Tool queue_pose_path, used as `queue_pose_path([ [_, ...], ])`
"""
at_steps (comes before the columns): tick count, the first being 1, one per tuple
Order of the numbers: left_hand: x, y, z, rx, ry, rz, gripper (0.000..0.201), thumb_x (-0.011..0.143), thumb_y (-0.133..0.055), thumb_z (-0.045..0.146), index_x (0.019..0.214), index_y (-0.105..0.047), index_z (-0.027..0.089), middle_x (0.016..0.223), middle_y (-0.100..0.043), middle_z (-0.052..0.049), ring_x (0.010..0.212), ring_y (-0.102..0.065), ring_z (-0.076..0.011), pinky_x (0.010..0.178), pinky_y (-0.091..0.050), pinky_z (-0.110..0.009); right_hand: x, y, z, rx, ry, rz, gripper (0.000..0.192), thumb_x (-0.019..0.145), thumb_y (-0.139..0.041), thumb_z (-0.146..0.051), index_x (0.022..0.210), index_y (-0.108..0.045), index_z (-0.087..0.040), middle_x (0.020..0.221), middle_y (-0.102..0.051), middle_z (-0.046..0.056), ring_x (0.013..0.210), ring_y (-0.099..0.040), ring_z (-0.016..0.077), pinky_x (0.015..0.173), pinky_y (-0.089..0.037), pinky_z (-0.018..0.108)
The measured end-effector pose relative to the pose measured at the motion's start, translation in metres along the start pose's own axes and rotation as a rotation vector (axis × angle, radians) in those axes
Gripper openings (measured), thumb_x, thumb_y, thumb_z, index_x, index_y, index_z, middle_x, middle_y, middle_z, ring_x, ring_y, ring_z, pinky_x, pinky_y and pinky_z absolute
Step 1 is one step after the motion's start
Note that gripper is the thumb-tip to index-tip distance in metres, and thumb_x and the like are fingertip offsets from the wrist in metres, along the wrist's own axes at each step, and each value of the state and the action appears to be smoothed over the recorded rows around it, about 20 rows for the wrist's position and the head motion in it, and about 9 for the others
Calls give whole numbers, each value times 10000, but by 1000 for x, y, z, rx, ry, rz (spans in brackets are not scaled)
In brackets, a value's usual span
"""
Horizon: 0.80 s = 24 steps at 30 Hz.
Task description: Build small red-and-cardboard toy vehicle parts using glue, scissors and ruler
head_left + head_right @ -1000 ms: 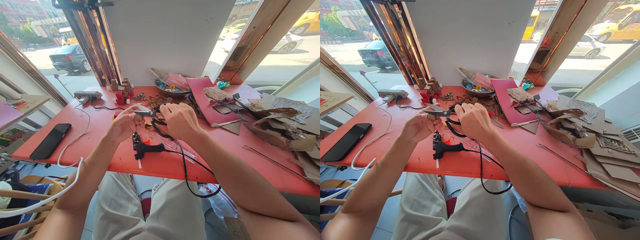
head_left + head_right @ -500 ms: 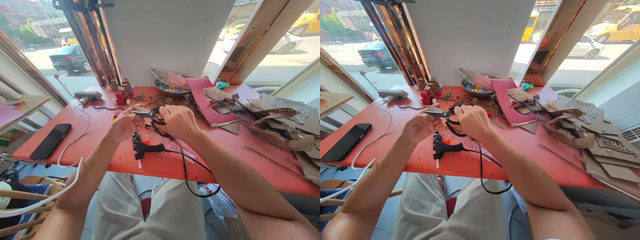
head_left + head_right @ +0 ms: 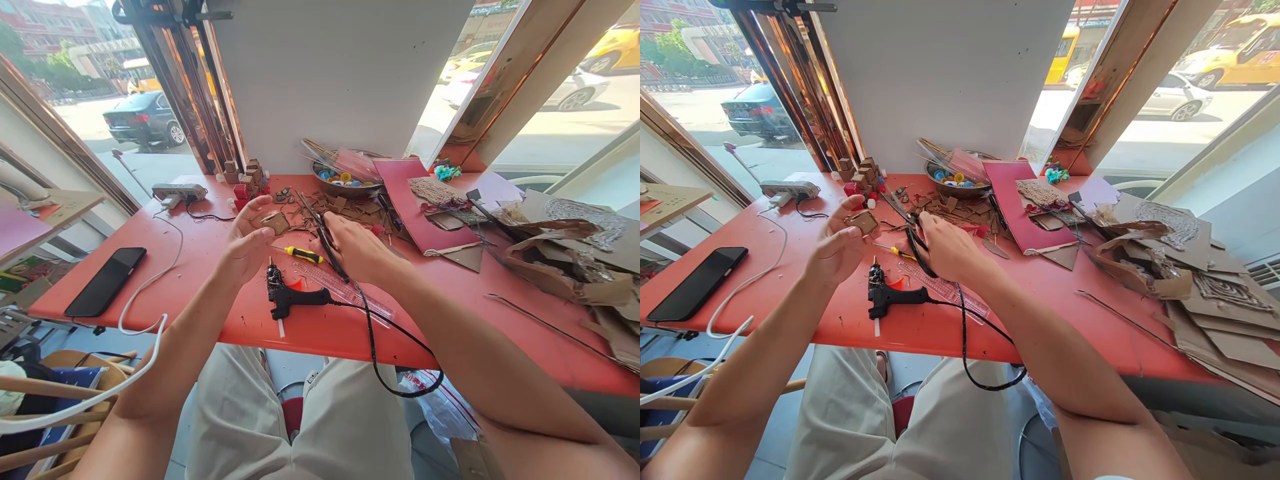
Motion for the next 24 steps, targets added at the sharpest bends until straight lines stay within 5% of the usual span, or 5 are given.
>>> queue_pose_path([
  [5,-3,5,11,16,-184,119,497,589,-932,195,1015,-699,303,859,-712,33,888,-678,-162,823,-559,-272,-6,-15,-15,58,39,-143,194,1098,-545,-328,1125,-622,-152,1128,-765,172,977,-713,254,719,-392,280],
  [9,-6,5,16,46,-254,159,504,592,-949,173,1001,-689,309,905,-724,48,814,-658,-131,801,-553,-257,-11,-17,-27,76,57,-135,180,1090,-567,-344,1103,-620,-172,1091,-767,151,937,-708,244,708,-385,280],
  [16,-4,7,6,-1,-168,88,579,592,-965,165,1068,-678,329,880,-710,67,865,-676,-130,848,-544,-264,-11,-13,-27,51,27,-94,195,1077,-591,-356,1118,-632,-169,1064,-770,145,911,-712,246,673,-360,274],
  [24,-1,5,7,23,-120,31,580,561,-990,190,1053,-705,304,891,-762,41,790,-699,-143,714,-568,-241,-11,-6,-19,-79,-4,-76,323,1094,-532,-413,1245,-643,-149,1123,-768,174,947,-727,276,649,-339,289],
])
Point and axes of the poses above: each hand's wrist, its own x-axis towards the middle knuckle, its own y-axis out of the back of the hand, z = x × y, the point moved 8 cm from there along x, towards the middle knuckle
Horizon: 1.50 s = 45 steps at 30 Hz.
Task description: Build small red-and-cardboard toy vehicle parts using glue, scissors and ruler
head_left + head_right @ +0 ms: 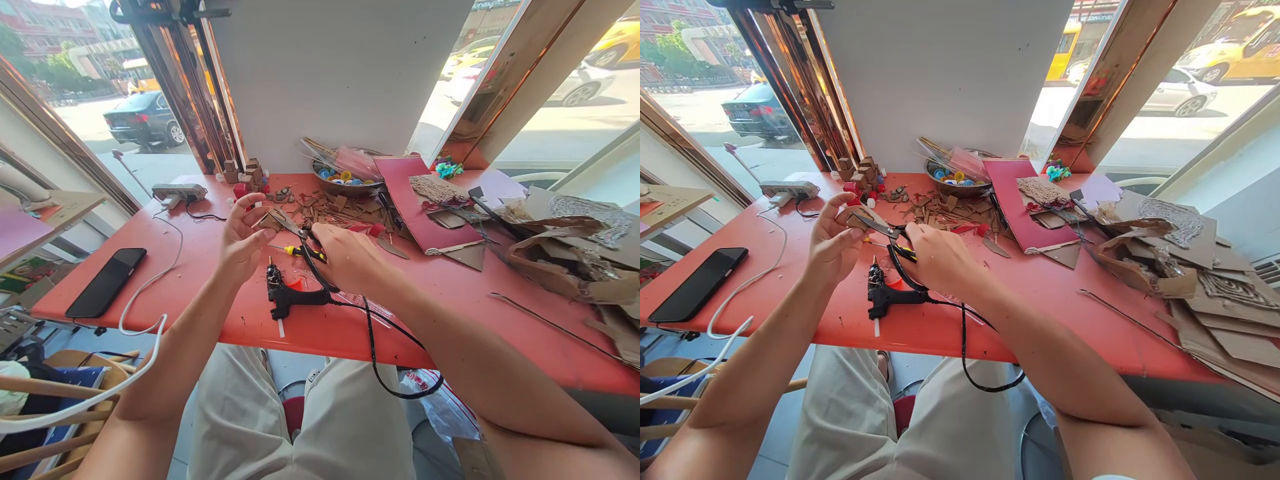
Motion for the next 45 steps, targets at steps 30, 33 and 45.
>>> queue_pose_path([
  [30,8,-1,7,92,-106,-151,595,559,-1055,340,1069,-757,264,779,-772,30,641,-676,-120,635,-576,-237,0,5,2,-130,5,-8,435,1096,-479,-504,1266,-663,-148,1134,-800,197,1010,-747,307,635,-276,307],
  [33,8,-1,7,85,-90,-170,595,569,-1052,327,1077,-749,256,766,-762,31,642,-675,-117,613,-562,-219,1,5,2,-129,10,6,435,1091,-494,-507,1254,-676,-148,1123,-801,199,1023,-748,314,639,-274,312],
  [45,9,-1,7,64,-81,-193,602,568,-1056,317,1081,-748,250,639,-662,77,591,-631,-102,605,-567,-210,4,1,1,-119,50,33,355,1083,-515,-437,1202,-680,-146,1079,-802,189,999,-748,305,624,-235,316],
])
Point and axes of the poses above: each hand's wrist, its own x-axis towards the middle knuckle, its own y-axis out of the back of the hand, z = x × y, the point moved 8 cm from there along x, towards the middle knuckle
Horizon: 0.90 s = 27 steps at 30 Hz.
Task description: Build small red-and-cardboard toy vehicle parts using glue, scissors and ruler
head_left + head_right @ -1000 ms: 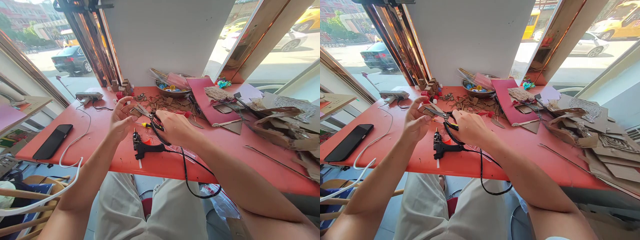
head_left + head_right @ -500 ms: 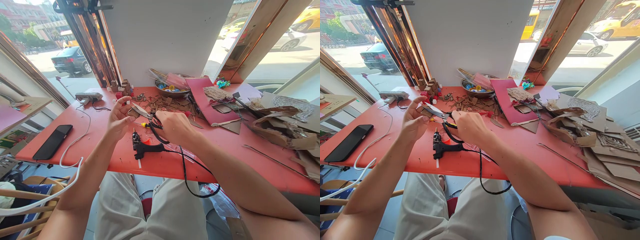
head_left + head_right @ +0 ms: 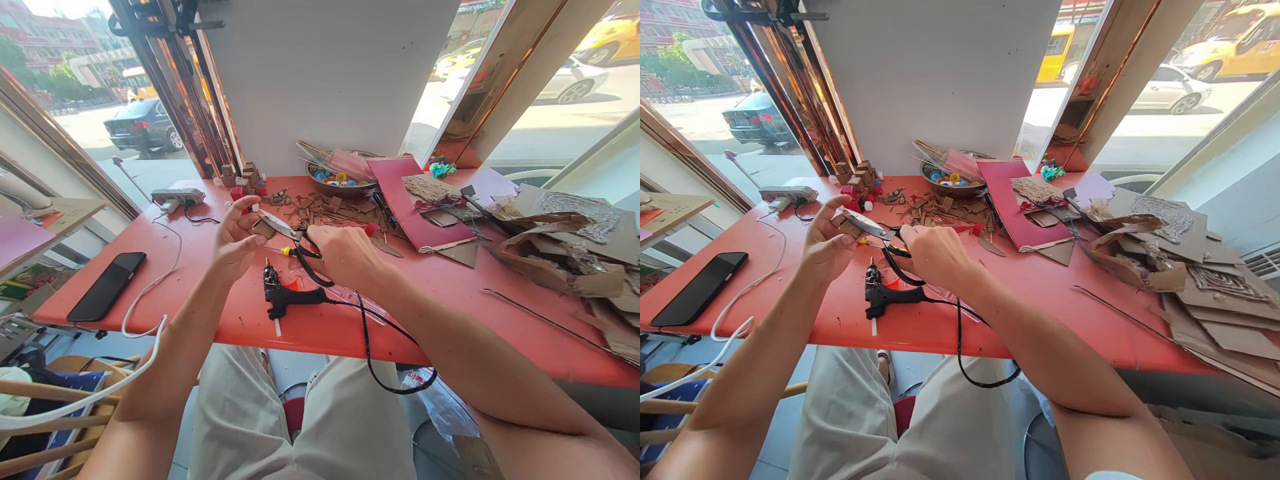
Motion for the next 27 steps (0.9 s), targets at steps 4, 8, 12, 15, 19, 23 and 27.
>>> queue_pose_path([
  [4,0,-2,1,8,-2,5,613,563,-1060,339,1076,-737,250,650,-666,74,596,-637,-106,614,-580,-224,0,0,0,-13,-6,-4,367,1101,-453,-409,1229,-668,-140,1104,-794,197,1022,-743,307,615,-223,315],
  [8,-1,-2,1,19,-1,2,622,574,-1052,339,1091,-719,247,676,-679,65,627,-669,-123,647,-595,-238,0,-2,-1,-10,8,-15,373,1110,-441,-400,1263,-652,-134,1125,-790,204,1044,-746,314,613,-219,317],
  [12,-1,3,0,26,-18,-2,623,579,-1047,322,1101,-711,270,761,-720,53,672,-687,-128,683,-598,-248,0,-3,-2,1,15,-27,354,1099,-499,-413,1241,-662,-133,1118,-796,204,1022,-754,313,614,-234,314],
  [15,-2,5,-1,36,-22,5,632,585,-1043,330,1115,-700,299,776,-733,57,676,-681,-130,682,-595,-256,0,-3,-4,9,14,-32,337,1095,-515,-394,1215,-679,-125,1081,-804,198,973,-759,303,617,-260,309],
  [19,-3,4,-1,39,-15,0,601,594,-1027,309,1084,-681,319,801,-759,58,655,-672,-135,659,-575,-274,1,-2,-5,10,23,-29,313,1095,-513,-360,1188,-703,-130,1071,-814,192,978,-768,297,640,-316,303],
  [23,-2,2,-1,40,-15,15,535,594,-1015,308,987,-652,291,783,-746,46,650,-680,-142,665,-573,-289,5,3,15,57,-110,-17,381,1098,-502,-457,1193,-735,-170,1113,-824,181,1065,-776,315,704,-412,301],
  [27,-2,0,0,46,-30,30,468,591,-1017,389,877,-665,277,759,-724,43,645,-666,-147,706,-594,-331,8,-2,53,21,-349,-97,459,1089,-499,-478,1231,-777,-142,1187,-807,245,1162,-768,365,803,-515,339],
])
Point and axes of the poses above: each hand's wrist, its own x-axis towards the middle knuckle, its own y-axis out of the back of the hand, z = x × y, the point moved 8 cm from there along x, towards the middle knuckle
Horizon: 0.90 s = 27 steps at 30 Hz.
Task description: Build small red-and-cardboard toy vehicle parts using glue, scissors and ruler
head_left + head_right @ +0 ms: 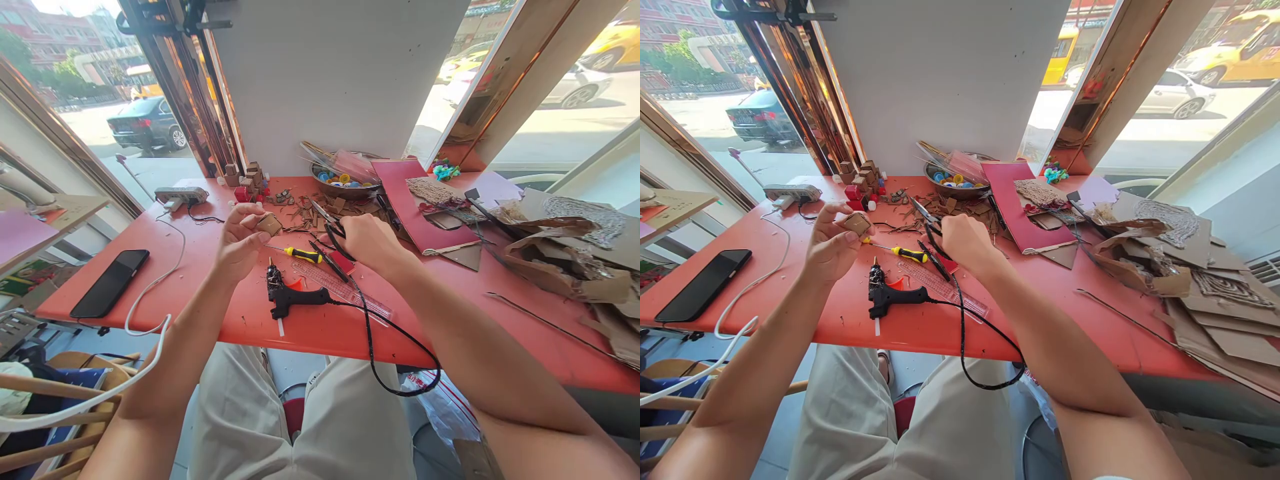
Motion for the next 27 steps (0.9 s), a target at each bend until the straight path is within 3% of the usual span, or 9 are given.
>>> queue_pose_path([
  [6,0,-4,2,6,-30,-3,426,595,-1024,416,825,-699,266,729,-699,38,598,-589,-120,652,-566,-313,14,-14,22,-94,-55,-74,370,1022,-622,-340,1253,-799,-111,1201,-796,284,1155,-777,376,880,-589,388],
  [12,-1,-3,2,1,-47,20,430,612,-1007,460,857,-704,278,707,-700,45,620,-645,-142,672,-586,-324,17,-23,28,-131,-65,-109,448,1024,-633,-442,1263,-782,-93,1222,-783,293,1172,-770,374,845,-596,365],
  [15,-2,-3,0,-15,-35,13,392,635,-996,400,865,-706,272,706,-710,41,633,-665,-144,682,-588,-313,19,-23,28,-139,-58,-127,500,1031,-617,-494,1267,-773,-82,1223,-780,296,1166,-770,374,827,-597,363],
  [27,-1,1,-5,15,27,32,298,630,-940,261,843,-733,262,768,-736,19,691,-674,-139,658,-568,-276,13,-20,27,-171,-49,-164,360,1035,-626,-308,1295,-755,-94,1224,-787,262,1220,-754,352,889,-591,357],
])
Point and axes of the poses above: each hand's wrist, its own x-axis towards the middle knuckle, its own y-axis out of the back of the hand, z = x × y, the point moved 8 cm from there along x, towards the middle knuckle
